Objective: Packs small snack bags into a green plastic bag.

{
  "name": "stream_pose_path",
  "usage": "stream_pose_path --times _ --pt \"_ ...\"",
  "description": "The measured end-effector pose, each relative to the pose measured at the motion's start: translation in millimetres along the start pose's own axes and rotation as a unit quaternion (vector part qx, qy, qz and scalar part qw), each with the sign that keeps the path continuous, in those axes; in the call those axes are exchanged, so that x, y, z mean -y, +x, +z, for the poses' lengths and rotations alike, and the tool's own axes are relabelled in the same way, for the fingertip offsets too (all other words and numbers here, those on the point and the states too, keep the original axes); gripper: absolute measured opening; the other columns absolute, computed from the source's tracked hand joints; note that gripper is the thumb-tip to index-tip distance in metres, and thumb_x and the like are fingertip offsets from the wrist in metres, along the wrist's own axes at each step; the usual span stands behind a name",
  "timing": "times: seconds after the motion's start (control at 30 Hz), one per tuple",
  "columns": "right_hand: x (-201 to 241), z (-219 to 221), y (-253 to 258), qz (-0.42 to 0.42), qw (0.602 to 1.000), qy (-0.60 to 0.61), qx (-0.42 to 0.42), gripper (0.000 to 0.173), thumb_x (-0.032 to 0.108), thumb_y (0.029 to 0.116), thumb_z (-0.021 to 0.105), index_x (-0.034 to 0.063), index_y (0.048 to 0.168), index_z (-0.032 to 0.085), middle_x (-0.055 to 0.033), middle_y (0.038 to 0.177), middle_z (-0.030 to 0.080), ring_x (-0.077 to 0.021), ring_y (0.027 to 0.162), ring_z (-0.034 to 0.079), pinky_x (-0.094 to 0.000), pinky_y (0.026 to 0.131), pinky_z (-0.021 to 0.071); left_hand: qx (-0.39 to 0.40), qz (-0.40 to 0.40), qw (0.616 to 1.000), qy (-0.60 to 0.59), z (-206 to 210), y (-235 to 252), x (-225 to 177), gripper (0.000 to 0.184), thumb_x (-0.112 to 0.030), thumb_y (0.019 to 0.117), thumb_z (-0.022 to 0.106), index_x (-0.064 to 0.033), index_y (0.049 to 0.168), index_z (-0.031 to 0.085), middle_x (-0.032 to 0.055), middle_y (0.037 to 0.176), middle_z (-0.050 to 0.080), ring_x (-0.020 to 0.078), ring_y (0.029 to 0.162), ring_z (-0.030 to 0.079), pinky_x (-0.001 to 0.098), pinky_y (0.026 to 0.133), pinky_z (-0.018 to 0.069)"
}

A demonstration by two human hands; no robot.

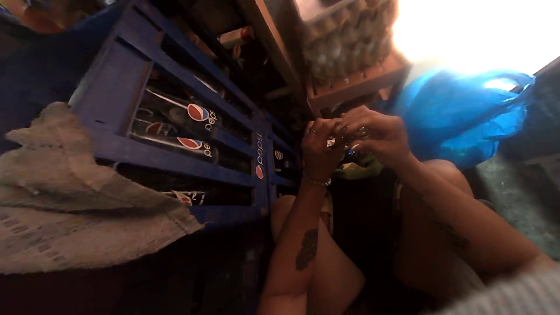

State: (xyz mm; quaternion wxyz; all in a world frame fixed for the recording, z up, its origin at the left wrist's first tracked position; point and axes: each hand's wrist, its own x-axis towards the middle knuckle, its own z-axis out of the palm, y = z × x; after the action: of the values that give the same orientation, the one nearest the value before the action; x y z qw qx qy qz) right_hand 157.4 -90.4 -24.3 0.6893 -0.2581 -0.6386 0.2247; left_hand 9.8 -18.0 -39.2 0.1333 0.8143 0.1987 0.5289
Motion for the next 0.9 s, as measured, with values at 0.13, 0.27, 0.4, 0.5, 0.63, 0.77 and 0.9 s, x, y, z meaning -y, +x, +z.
stream_pose_path --times 0.13,0.27,0.4,0.5,0.63,0.77,0.9 --pt "0 1 0 0.015 1.000 -0.001 0.004 0.019 0.019 0.0902 0.077 0.0070 0.105 0.075 -0.0027 0.113 0.072 -0.0144 0.116 0.064 -0.0330 0.101 0.0540 -0.004 0.022 1.000 0.021 -2 2 3 0.020 -0.017 0.0897 0.074 0.0020 0.097 0.071 0.0153 0.092 0.070 0.0217 0.090 0.067 0.0317 0.084 0.0540" --pt "0 1 0 0.003 1.000 -0.008 0.011 0.018 0.020 0.0895 0.078 0.0085 0.102 0.076 -0.0016 0.111 0.073 -0.0149 0.117 0.064 -0.0344 0.104 0.0522 -0.002 0.030 0.999 0.022 -3 0 5 0.020 -0.016 0.0875 0.075 0.0007 0.098 0.070 0.0151 0.094 0.070 0.0226 0.092 0.067 0.0316 0.085 0.0541" --pt "2 1 0 -0.015 0.999 -0.025 0.019 0.015 0.022 0.0894 0.078 0.0098 0.098 0.075 -0.0002 0.107 0.074 -0.0139 0.116 0.065 -0.0396 0.111 0.0479 0.010 0.033 0.999 0.004 -5 0 6 0.021 -0.016 0.0874 0.077 0.0002 0.098 0.070 0.0151 0.095 0.070 0.0227 0.092 0.067 0.0312 0.086 0.0550" --pt "1 2 0 -0.026 0.999 -0.032 0.013 0.014 0.020 0.0901 0.077 0.0085 0.096 0.075 -0.0015 0.103 0.075 -0.0143 0.113 0.066 -0.0413 0.112 0.0460 0.022 0.033 0.999 -0.008 -5 0 7 0.021 -0.015 0.0867 0.077 0.0015 0.098 0.070 0.0159 0.095 0.070 0.0236 0.093 0.068 0.0330 0.087 0.0554" --pt "2 2 -1 0.021 0.999 -0.027 -0.020 0.015 0.020 0.0929 0.073 0.0091 0.103 0.073 0.0010 0.106 0.072 -0.0108 0.109 0.066 -0.0358 0.103 0.0536 0.047 -0.007 0.999 0.003 -5 -1 -1 0.023 -0.015 0.0860 0.077 0.0027 0.100 0.072 0.0155 0.093 0.072 0.0176 0.083 0.070 0.0282 0.076 0.0589" --pt "3 3 -1 0.059 0.998 0.009 -0.035 0.019 0.011 0.0901 0.074 0.0050 0.108 0.073 -0.0007 0.114 0.070 -0.0090 0.112 0.065 -0.0279 0.097 0.0558 0.078 -0.062 0.995 0.013 -2 -6 -9 0.026 -0.010 0.0826 0.076 0.0056 0.104 0.073 0.0163 0.091 0.074 0.0174 0.077 0.071 0.0291 0.073 0.0585" --pt "4 3 -3 0.080 0.996 -0.018 -0.036 0.024 0.011 0.0893 0.075 0.0023 0.112 0.073 -0.0015 0.115 0.070 -0.0068 0.106 0.066 -0.0242 0.090 0.0572 0.074 -0.059 0.995 0.014 1 -5 -13 0.027 -0.007 0.0827 0.074 0.0071 0.106 0.073 0.0172 0.087 0.075 0.0176 0.075 0.072 0.0292 0.071 0.0584"
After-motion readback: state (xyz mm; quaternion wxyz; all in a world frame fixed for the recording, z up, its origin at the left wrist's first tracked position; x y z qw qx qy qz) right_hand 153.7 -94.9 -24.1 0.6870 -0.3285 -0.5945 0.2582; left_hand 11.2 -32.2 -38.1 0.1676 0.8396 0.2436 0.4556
